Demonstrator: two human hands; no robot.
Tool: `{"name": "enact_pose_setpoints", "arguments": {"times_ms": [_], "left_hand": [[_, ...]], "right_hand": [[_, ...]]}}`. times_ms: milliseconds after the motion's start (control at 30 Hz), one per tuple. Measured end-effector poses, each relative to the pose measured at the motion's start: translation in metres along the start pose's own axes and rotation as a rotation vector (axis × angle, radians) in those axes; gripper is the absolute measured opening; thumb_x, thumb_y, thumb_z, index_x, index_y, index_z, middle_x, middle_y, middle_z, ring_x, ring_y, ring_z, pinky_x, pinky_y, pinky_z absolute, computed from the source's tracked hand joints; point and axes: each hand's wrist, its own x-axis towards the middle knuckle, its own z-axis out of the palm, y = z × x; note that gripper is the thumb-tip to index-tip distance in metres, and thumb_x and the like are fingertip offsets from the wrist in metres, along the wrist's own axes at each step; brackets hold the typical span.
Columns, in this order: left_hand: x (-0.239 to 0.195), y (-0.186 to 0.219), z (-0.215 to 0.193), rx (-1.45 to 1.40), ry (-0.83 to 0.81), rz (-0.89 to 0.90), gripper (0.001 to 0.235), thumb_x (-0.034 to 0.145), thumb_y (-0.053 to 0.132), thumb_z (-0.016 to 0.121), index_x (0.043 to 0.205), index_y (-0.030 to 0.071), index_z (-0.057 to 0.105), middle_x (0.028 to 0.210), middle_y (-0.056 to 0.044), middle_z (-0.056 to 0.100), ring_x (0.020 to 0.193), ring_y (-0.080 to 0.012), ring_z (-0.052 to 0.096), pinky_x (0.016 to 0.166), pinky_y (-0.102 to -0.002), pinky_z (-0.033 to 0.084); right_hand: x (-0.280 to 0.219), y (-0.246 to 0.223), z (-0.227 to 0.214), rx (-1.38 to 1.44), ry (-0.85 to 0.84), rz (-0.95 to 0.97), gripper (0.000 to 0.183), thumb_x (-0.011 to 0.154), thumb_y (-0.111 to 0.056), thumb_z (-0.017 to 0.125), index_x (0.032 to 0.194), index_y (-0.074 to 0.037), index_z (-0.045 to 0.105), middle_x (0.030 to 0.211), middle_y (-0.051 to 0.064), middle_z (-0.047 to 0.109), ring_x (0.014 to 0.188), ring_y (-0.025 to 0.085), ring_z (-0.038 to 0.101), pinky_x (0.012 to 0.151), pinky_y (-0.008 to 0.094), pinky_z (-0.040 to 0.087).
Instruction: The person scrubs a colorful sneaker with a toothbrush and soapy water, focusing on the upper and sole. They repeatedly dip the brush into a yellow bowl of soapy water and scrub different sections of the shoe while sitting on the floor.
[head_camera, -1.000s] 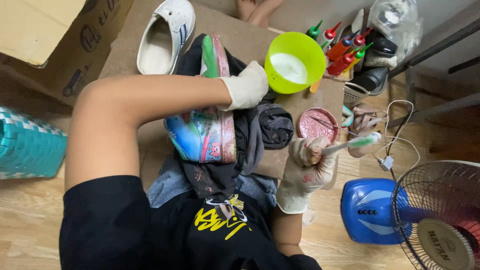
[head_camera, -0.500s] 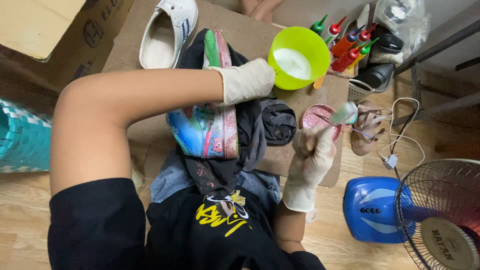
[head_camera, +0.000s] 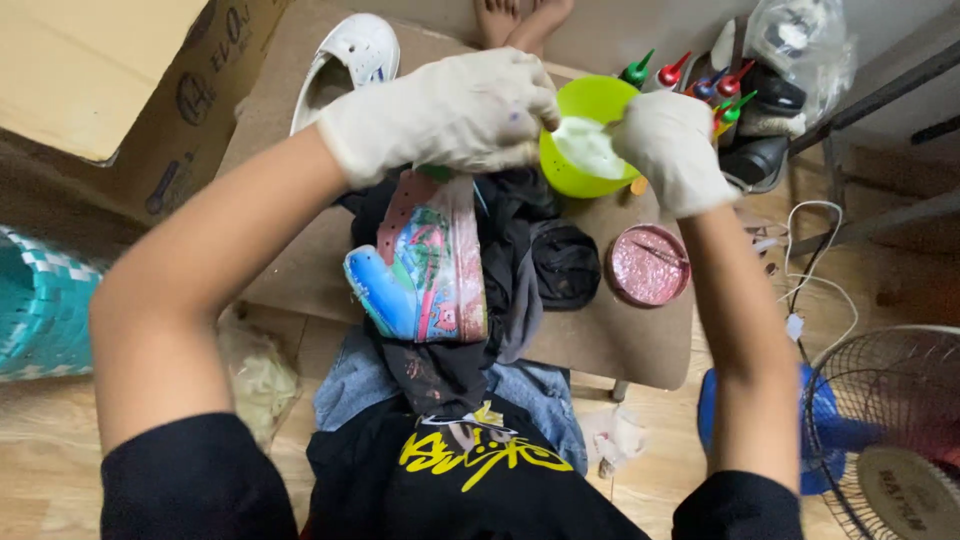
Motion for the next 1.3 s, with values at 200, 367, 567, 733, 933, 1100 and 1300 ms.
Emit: {"name": "enact_pose_setpoints", "arguments": {"times_ms": [200, 367, 567, 733, 933, 1100, 1300], "left_hand": [[-0.063, 0.053, -0.015, 0.307, 0.351, -0.183, 0.016, 0.095, 0.023, 0.078, 0.089, 0.008, 0.074, 0.099, -0.008, 0.069, 0.098, -0.0287, 0.065, 0.093, -0.041, 0.051], [-0.119, 0.074, 0.024, -0.161, 0.542, -0.601, 0.011, 0.099, 0.014, 0.068, 0.104, 0.007, 0.075, 0.098, -0.006, 0.073, 0.092, -0.0205, 0.071, 0.083, -0.033, 0.055], [-0.119, 0.082, 0.036, -0.554, 0.677, -0.773, 0.016, 0.102, 0.005, 0.061, 0.115, -0.002, 0.067, 0.114, -0.01, 0.069, 0.102, -0.0173, 0.072, 0.091, -0.027, 0.057], [-0.116, 0.084, 0.04, -0.484, 0.633, -0.696, 0.014, 0.1, 0.001, 0.065, 0.113, -0.003, 0.068, 0.124, -0.012, 0.067, 0.104, -0.0183, 0.072, 0.094, -0.028, 0.058], [-0.118, 0.108, 0.024, -0.362, 0.659, -0.621, 0.033, 0.093, 0.002, 0.065, 0.125, -0.003, 0.063, 0.136, -0.016, 0.061, 0.126, -0.0291, 0.063, 0.113, -0.037, 0.048], [-0.146, 0.115, 0.047, -0.316, 0.683, -0.658, 0.036, 0.095, 0.01, 0.068, 0.128, -0.001, 0.062, 0.135, -0.016, 0.064, 0.13, -0.0304, 0.06, 0.118, -0.04, 0.041], [-0.156, 0.12, 0.068, -0.49, 0.829, -0.965, 0.032, 0.109, 0.032, 0.059, 0.096, 0.005, 0.069, 0.093, -0.006, 0.072, 0.083, -0.0155, 0.066, 0.084, -0.031, 0.052]], "right_hand": [[0.05, -0.002, 0.02, -0.342, -0.201, -0.45, 0.043, 0.084, -0.051, 0.07, 0.101, -0.013, 0.081, 0.099, 0.013, 0.078, 0.091, 0.034, 0.075, 0.076, 0.044, 0.058], [0.017, 0.008, -0.016, -0.177, -0.201, -0.328, 0.05, 0.09, -0.056, 0.066, 0.102, -0.01, 0.08, 0.098, 0.018, 0.077, 0.087, 0.037, 0.074, 0.076, 0.045, 0.058], [-0.023, 0.047, -0.012, -0.064, -0.301, -0.185, 0.05, 0.1, -0.056, 0.056, 0.11, -0.013, 0.081, 0.105, 0.016, 0.078, 0.098, 0.036, 0.072, 0.086, 0.045, 0.057], [-0.069, 0.06, -0.011, 0.044, -0.22, -0.087, 0.04, 0.099, -0.044, 0.053, 0.118, -0.017, 0.077, 0.106, 0.015, 0.077, 0.096, 0.037, 0.073, 0.083, 0.047, 0.056], [-0.1, 0.053, 0.009, 0.177, -0.055, 0.085, 0.044, 0.104, -0.051, 0.056, 0.123, -0.017, 0.075, 0.106, 0.019, 0.074, 0.097, 0.04, 0.069, 0.082, 0.048, 0.054], [-0.1, 0.052, 0.021, 0.317, -0.01, 0.175, 0.044, 0.103, -0.053, 0.057, 0.125, -0.018, 0.073, 0.102, 0.019, 0.073, 0.095, 0.04, 0.069, 0.081, 0.048, 0.052], [-0.11, 0.032, 0.009, 0.232, -0.019, 0.195, 0.043, 0.111, -0.052, 0.056, 0.122, -0.014, 0.075, 0.095, 0.022, 0.074, 0.09, 0.041, 0.069, 0.079, 0.049, 0.051]]}}
